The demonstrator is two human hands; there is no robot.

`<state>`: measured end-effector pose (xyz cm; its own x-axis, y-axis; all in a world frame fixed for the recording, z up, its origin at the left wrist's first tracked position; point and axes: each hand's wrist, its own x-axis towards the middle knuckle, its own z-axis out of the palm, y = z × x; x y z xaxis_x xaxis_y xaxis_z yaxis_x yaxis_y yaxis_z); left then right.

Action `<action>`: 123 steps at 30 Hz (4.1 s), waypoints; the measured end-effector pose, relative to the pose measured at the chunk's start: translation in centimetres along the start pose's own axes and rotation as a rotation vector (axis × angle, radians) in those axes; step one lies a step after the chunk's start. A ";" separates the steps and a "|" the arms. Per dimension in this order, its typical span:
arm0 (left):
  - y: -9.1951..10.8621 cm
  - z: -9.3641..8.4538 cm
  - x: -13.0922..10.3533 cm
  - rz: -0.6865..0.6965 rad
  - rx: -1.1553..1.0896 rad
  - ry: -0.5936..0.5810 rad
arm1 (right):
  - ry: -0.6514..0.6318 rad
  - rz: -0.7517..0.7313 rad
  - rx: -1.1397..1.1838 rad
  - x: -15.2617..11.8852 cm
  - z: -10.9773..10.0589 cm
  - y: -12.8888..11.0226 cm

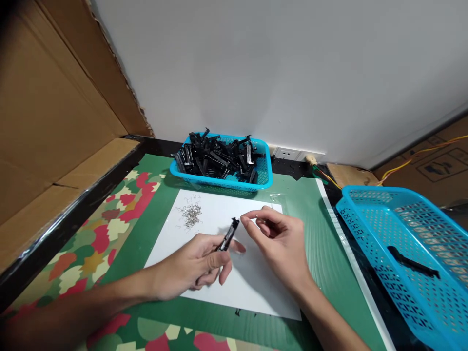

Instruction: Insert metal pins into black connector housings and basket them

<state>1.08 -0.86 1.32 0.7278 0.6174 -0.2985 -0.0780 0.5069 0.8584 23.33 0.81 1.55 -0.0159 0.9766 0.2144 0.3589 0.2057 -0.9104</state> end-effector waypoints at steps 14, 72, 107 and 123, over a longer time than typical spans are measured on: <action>-1.2 -0.3 -0.1 0.065 0.390 0.141 | -0.023 0.043 -0.115 -0.2 0.4 0.1; 1.3 -0.4 -0.4 -0.087 0.671 0.152 | -0.196 -0.124 -0.342 1.1 -1.5 0.1; 1.8 -0.3 -0.2 -0.121 0.770 0.146 | -0.154 0.059 -0.108 0.4 0.8 0.3; 2.1 -0.5 -0.3 -0.134 0.777 0.086 | -0.162 0.024 -0.199 0.8 0.7 -0.4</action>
<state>0.38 0.29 3.03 0.6399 0.6409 -0.4241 0.5276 0.0349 0.8488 22.55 1.54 1.88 -0.1488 0.9816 0.1196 0.5373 0.1818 -0.8236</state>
